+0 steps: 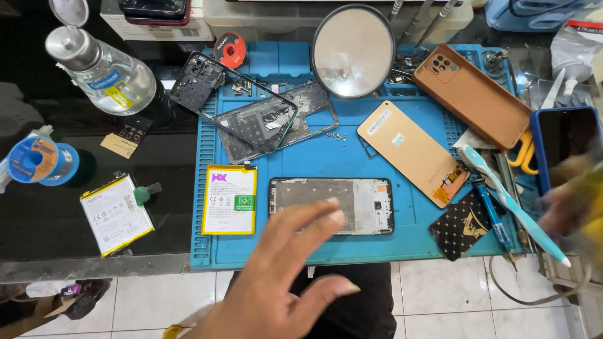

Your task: Cleaning a mobile phone frame with a toothbrush and applying adhesive from a tube to the edges for reassembly.

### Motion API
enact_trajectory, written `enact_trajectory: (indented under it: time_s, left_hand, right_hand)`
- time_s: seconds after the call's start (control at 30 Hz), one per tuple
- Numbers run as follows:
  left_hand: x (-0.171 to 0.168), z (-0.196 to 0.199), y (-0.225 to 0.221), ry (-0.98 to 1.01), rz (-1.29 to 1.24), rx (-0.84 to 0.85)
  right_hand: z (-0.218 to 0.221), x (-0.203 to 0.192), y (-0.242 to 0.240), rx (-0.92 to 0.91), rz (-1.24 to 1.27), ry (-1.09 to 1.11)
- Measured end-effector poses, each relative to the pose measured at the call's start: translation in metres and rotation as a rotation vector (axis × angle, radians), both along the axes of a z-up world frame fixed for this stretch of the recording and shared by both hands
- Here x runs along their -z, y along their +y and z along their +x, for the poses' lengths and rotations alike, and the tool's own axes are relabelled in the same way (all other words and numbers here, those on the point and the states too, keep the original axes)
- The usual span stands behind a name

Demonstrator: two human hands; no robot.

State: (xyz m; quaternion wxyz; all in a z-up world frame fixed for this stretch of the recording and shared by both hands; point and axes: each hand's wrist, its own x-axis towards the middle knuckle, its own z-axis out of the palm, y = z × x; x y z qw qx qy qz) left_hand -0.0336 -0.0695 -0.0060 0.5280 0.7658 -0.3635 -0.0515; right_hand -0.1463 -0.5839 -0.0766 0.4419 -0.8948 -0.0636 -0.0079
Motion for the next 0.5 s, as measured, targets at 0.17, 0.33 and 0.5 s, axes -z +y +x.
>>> enact_trajectory:
  time_s: [0.17,0.33,0.5]
  left_hand:
    - [0.007,-0.010,-0.008,0.105,-0.216,0.311]
    - [0.018,-0.011,-0.001,0.114,-0.311,0.242]
    - [0.039,-0.017,-0.001,0.104,-0.371,0.026]
  right_hand:
    - [0.010,-0.070,0.208,-0.234,-0.050,0.907]
    - [-0.006,-0.034,0.202,0.271,0.778,1.021]
    - [-0.026,0.000,0.174,0.458,0.767,0.706]
